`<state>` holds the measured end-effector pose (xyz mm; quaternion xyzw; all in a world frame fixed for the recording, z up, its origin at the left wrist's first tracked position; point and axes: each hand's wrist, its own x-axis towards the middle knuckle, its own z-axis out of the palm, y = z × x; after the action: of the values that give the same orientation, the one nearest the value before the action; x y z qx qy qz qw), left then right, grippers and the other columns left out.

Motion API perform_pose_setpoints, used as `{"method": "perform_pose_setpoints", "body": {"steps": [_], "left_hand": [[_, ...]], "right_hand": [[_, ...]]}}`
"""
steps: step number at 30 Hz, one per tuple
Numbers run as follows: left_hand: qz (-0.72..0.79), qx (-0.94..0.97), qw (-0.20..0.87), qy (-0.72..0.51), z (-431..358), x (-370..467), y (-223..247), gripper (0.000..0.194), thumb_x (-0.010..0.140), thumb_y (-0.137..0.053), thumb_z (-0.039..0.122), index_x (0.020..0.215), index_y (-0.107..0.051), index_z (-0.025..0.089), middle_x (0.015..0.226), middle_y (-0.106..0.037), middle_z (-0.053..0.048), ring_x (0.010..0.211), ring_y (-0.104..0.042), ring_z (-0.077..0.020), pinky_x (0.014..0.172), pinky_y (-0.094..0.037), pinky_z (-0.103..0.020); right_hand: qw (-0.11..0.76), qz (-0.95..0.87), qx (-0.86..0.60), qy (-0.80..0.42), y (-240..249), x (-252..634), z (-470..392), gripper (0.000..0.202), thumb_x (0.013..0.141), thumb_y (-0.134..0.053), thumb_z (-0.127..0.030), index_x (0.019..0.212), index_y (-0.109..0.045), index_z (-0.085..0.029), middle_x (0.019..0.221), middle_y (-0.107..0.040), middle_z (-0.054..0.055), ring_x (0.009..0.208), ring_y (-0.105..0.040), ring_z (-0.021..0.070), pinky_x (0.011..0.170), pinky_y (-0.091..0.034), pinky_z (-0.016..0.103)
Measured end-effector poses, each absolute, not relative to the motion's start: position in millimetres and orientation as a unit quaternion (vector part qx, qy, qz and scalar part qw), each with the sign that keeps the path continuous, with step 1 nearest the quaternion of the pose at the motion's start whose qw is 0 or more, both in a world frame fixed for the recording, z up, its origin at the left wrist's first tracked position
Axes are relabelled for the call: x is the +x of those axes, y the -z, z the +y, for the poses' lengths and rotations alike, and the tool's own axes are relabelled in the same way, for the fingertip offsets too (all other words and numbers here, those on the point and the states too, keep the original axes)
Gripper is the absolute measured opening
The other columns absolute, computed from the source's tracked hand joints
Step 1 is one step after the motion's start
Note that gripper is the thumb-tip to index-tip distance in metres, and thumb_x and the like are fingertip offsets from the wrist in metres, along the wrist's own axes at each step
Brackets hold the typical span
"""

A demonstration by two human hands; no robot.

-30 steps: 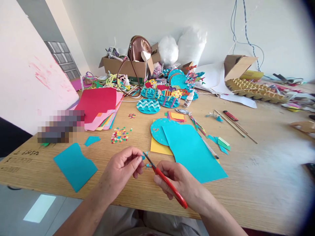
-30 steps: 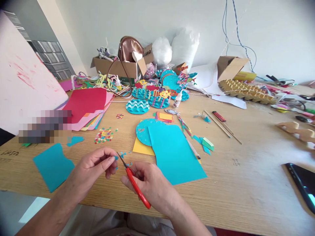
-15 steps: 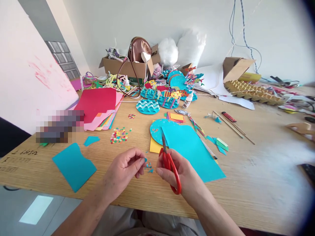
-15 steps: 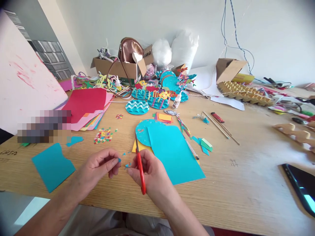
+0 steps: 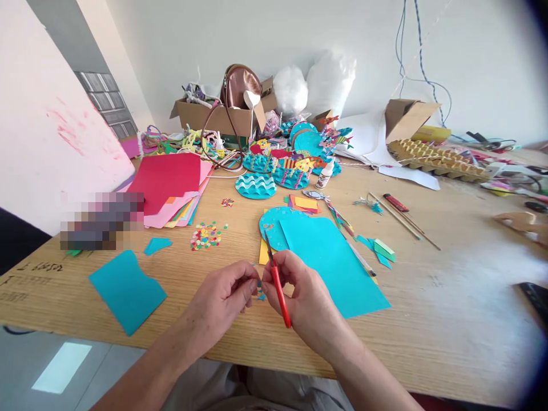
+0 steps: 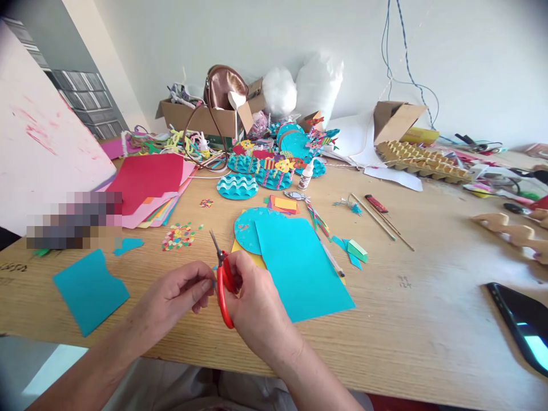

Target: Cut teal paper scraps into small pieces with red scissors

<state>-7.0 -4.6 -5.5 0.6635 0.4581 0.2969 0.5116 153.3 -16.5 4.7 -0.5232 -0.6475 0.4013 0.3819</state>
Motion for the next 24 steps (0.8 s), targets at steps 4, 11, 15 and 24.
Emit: {"method": "perform_pose_setpoints", "body": {"steps": [4, 11, 15, 24], "left_hand": [[0.410, 0.619, 0.573, -0.345, -7.8, -7.6, 6.1, 0.023, 0.090, -0.039, 0.033, 0.083, -0.054, 0.017, 0.067, -0.053, 0.001, 0.059, -0.051, -0.0122, 0.053, -0.043, -0.022], [0.403, 0.632, 0.556, -0.359, -10.2, -2.9, 5.5, 0.023, 0.088, -0.045, 0.032, 0.070, -0.051, 0.019, 0.059, -0.046, 0.004, 0.054, -0.044, -0.0108, 0.053, -0.038, -0.022], [0.424, 0.591, 0.539, -0.425, -9.4, -3.5, 5.0, 0.021, 0.087, -0.047, 0.030, 0.070, -0.052, 0.019, 0.057, -0.047, 0.005, 0.053, -0.045, -0.0103, 0.052, -0.037, -0.021], [0.387, 0.525, 0.545, -0.527, -15.3, 2.2, 11.0, 0.019, 0.091, -0.046, 0.026, 0.074, -0.053, 0.019, 0.061, -0.050, 0.004, 0.057, -0.047, -0.0093, 0.056, -0.038, -0.021]], "right_hand": [[0.434, -0.577, -0.482, -0.497, -3.8, 153.4, -12.9, 0.017, 0.071, -0.062, -0.023, 0.077, -0.045, -0.021, 0.069, -0.054, -0.003, 0.059, -0.048, 0.0109, 0.051, -0.037, 0.022], [0.436, -0.570, -0.468, -0.517, -5.0, 151.7, -12.2, 0.023, 0.073, -0.064, -0.027, 0.079, -0.043, -0.021, 0.070, -0.052, -0.004, 0.060, -0.047, 0.0108, 0.052, -0.038, 0.022], [0.373, -0.671, -0.504, -0.396, -6.5, 154.7, -23.0, 0.014, 0.081, -0.053, -0.029, 0.076, -0.043, -0.021, 0.067, -0.049, -0.003, 0.061, -0.045, 0.0127, 0.056, -0.036, 0.025], [0.285, -0.759, -0.526, -0.258, 5.0, 153.0, -35.8, 0.011, 0.080, -0.046, -0.024, 0.070, -0.043, -0.021, 0.062, -0.051, 0.000, 0.056, -0.046, 0.0146, 0.053, -0.035, 0.025]]}}
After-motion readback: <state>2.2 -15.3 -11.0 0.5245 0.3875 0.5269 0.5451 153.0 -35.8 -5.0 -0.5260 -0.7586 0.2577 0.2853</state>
